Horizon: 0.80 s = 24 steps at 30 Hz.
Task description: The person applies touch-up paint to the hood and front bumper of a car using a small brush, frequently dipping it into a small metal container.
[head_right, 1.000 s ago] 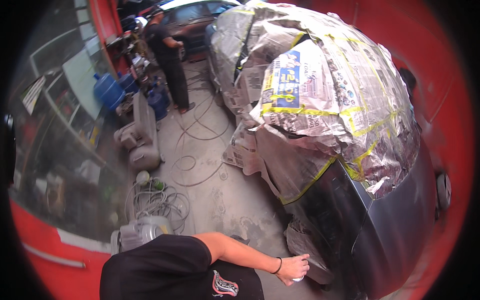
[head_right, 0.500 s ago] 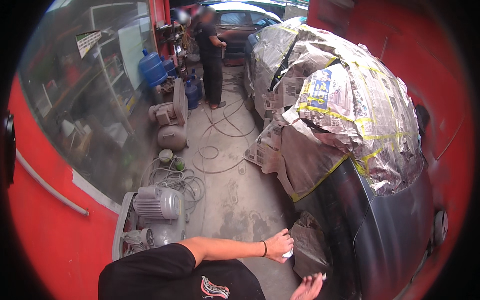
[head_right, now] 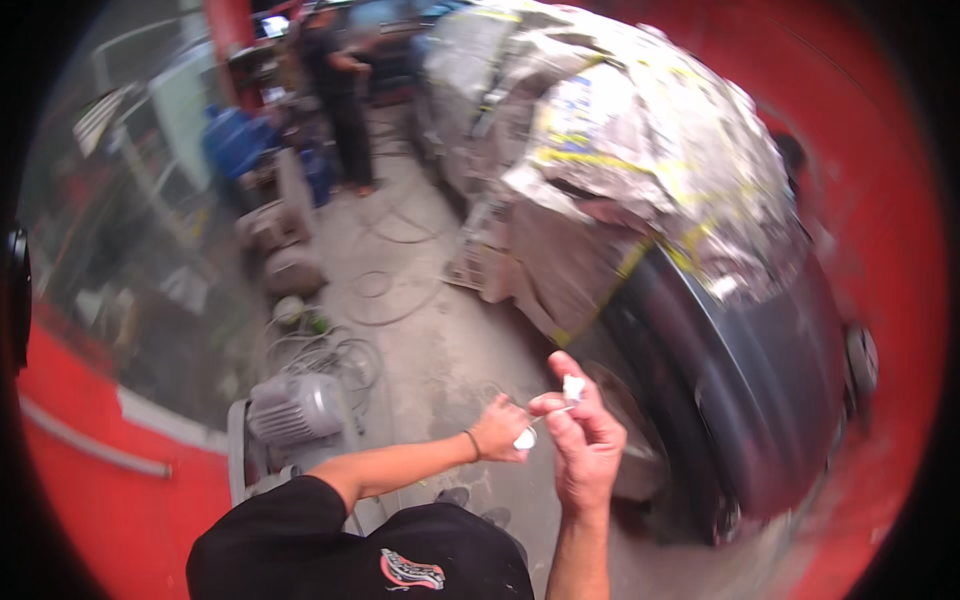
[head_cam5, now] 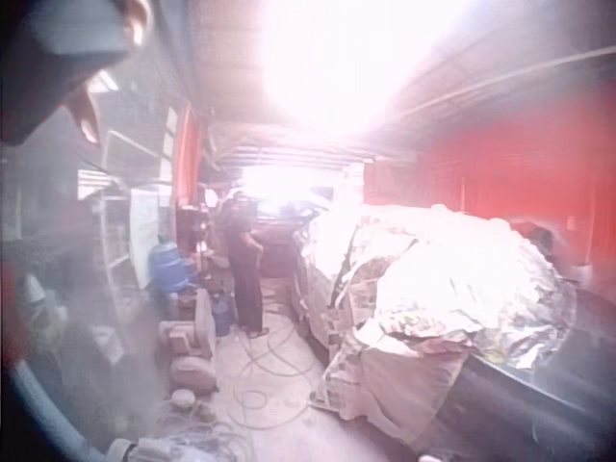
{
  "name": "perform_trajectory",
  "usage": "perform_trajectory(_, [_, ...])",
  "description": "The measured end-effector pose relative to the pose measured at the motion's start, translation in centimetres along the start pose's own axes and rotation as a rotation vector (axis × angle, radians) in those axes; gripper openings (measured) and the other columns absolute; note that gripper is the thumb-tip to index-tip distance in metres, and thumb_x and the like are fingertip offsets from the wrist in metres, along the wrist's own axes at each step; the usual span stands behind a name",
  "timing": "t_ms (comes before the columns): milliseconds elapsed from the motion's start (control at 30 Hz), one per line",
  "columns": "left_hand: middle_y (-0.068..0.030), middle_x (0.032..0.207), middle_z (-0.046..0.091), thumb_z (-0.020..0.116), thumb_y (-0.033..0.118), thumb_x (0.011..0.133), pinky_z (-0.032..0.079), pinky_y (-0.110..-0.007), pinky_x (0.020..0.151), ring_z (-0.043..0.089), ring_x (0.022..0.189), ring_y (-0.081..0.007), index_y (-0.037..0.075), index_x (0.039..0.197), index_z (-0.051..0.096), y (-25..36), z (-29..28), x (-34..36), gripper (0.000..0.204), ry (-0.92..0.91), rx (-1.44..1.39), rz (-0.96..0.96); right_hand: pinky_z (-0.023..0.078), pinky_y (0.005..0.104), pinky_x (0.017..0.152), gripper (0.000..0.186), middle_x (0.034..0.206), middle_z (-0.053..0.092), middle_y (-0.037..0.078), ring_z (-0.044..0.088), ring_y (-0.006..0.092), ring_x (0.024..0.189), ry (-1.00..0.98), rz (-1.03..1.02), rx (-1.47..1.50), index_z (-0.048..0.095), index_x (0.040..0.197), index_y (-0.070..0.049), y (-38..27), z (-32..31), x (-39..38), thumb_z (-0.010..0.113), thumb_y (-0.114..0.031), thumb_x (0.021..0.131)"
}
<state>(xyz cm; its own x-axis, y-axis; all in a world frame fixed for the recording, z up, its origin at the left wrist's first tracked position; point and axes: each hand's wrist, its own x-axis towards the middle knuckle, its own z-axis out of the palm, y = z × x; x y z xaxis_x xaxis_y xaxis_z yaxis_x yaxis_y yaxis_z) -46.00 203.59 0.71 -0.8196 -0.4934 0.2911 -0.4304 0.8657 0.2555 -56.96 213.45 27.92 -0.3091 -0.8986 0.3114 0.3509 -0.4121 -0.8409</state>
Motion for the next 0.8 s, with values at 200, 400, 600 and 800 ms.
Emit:
perform_trajectory(200, [-0.0116, 0.100, 0.073, 0.082, 0.046, 0.074, 0.042, -0.056, 0.115, 0.071, 0.100, -0.0308, 0.009, 0.096, 0.079, -0.8, -0.8, -0.4, 0.043, 0.037, 0.016, 0.091, 0.061, 0.0351, 0.091, 0.023, 0.124, 0.078, 0.010, 0.074, 0.0163, 0.100, 0.656, 0.320, -0.195, 0.083, 0.114, 0.001, 5.8, -13.0, -16.6, 0.084, -0.019, 0.102])
perform_trajectory(400, [-0.0128, 0.099, 0.073, 0.083, 0.046, 0.074, 0.042, -0.056, 0.117, 0.071, 0.100, -0.0310, 0.007, 0.100, 0.080, 7.1, 0.9, 3.1, 0.048, -0.033, 0.015, 0.260, 0.064, 0.0311, 0.080, 0.047, 0.110, 0.077, 0.005, 0.078, 0.0178, 0.094, 1.561, 0.426, -0.310, 0.073, 0.131, 0.000, 8.3, -22.6, -50.9, 0.087, -0.031, 0.099])
perform_trajectory(600, [-0.0134, 0.097, 0.073, 0.085, 0.047, 0.074, 0.043, -0.055, 0.114, 0.071, 0.100, -0.0339, 0.007, 0.099, 0.079, 19.0, 2.8, 4.8, 0.047, -0.047, 0.026, 0.307, 0.057, 0.0268, 0.068, 0.027, 0.097, 0.075, 0.000, 0.071, 0.0125, 0.081, 2.053, 0.441, -0.173, 0.077, 0.118, -0.009, 7.8, -17.8, -74.6, 0.084, -0.028, 0.101])
perform_trajectory(800, [-0.0127, 0.098, 0.073, 0.084, 0.047, 0.074, 0.044, -0.050, 0.112, 0.072, 0.101, -0.0329, 0.008, 0.100, 0.081, 34.1, 6.4, 7.2, 0.047, -0.080, -0.022, 0.349, 0.056, 0.0269, 0.067, 0.023, 0.095, 0.074, -0.004, 0.069, 0.0111, 0.082, 2.142, 0.351, -0.078, 0.077, 0.115, -0.012, 2.3, -20.6, -83.0, 0.084, -0.030, 0.101])
